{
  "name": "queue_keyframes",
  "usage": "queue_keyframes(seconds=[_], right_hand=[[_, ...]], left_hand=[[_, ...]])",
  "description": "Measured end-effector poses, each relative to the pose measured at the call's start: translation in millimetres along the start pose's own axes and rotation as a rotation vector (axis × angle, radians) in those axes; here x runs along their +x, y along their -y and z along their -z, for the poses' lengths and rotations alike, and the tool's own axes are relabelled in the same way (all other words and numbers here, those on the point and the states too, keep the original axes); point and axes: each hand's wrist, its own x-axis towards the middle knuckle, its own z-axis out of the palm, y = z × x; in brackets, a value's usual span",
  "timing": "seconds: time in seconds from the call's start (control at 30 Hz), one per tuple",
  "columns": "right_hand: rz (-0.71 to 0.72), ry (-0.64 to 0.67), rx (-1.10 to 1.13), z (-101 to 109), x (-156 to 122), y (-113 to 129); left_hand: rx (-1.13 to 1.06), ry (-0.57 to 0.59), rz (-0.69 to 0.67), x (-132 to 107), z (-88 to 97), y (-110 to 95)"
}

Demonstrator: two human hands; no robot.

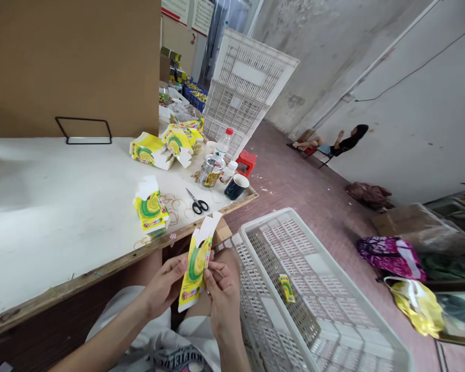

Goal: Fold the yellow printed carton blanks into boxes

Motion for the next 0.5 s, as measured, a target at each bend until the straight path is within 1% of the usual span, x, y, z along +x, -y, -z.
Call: queue_keyframes(seconds=[0.07, 0.13, 0.2, 0.3, 0.4, 0.5], right_hand=[[-0.003, -0.015, -0.015, 0.2, -1.5, -0.2], [-0.009, -0.026, -0.038, 0.7, -2.3, 1.3], [-0.018, -0.027, -0.059, 0.8, -3.3, 2.5], [-0.027, -0.028, -0.093, 0.0, -4.8, 0.7], [-0.026, -0.054, -0.129, 0.0, -4.5, -3.2], [0.039, -0.097, -0.209, 0.5, -1.3, -1.4]], left_hand=[[-0.061, 0.052, 0.033, 1.0, -2.9, -3.0], [-0.057, 0.042, 0.005, 1.0, -3.1, -1.9], [-0.017, -0.021, -0.030, 1.3, -1.7, 2.8], [0.105, -0.151, -0.070, 3.3, 0.8, 11.6], [0.216, -0.228, -0.116, 6.2, 2.9, 16.6], [0.315, -0.301, -0.186, 6.8, 5.9, 16.2]])
